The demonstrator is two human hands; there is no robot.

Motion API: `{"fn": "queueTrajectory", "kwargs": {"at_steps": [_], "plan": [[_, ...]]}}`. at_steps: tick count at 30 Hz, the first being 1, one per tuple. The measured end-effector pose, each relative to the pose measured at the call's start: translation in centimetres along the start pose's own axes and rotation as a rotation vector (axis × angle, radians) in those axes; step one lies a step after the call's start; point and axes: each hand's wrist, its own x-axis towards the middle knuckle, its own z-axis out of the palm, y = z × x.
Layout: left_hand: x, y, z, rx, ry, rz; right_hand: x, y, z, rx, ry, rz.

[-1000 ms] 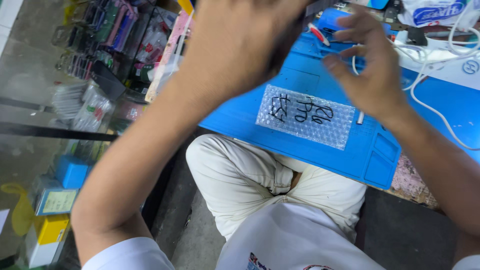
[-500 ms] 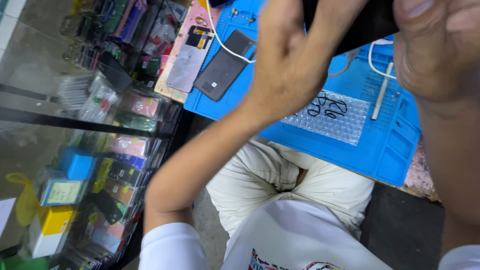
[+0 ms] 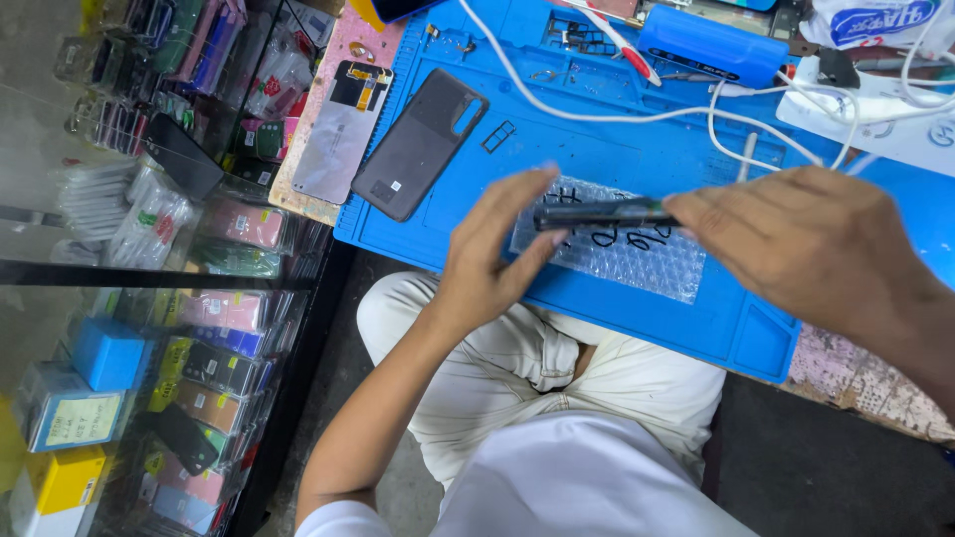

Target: The person uses an electric screwdriver to remove screws from a white mobile phone, removes the back cover, and then disassembles internal components of a black mobile phone on a repair mat.

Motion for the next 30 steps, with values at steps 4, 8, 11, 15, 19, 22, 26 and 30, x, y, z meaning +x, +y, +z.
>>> {"fn": "queueTrajectory", "kwargs": {"at_steps": [4,8,11,15,19,22,26,30], "plan": [[-0.7,-0.1,0.0,0.122,-0.092,0.048,-0.4,-0.5,2.2,-0.031,-0.027,-0.016],[0.2,-0.1,-0.1,0.169,-0.085,0.112,-0.3,-0.4,2.9,0.006,-0.08,0.023],[0.7,-0.2,-0.1,0.177,-0.1,0.146,0.3,-0.4,2.8,0.112,-0.041,0.052],[0.9,-0.1,-0.1,0.181,-0.112,0.187,1.6,-1.4,3.0,0.168,0.105,0.026],[1.4,0.3,-0.5,0.189,-0.153,0.15,2.2,-1.8,3.9,0.204,0.099,0.023],[1.5,0.6,-0.1,0.177,-0.172,0.138,2.1,-1.9,4.2,0.212,0.116,0.038],[1.7,0.3,0.6,0.165,-0.171,0.125,2.1,-1.8,4.4,0.228,0.121,0.061],[2.6,0.1,0.8,0.139,-0.161,0.062,2.1,-0.9,4.8,0.304,0.138,0.111]]}}
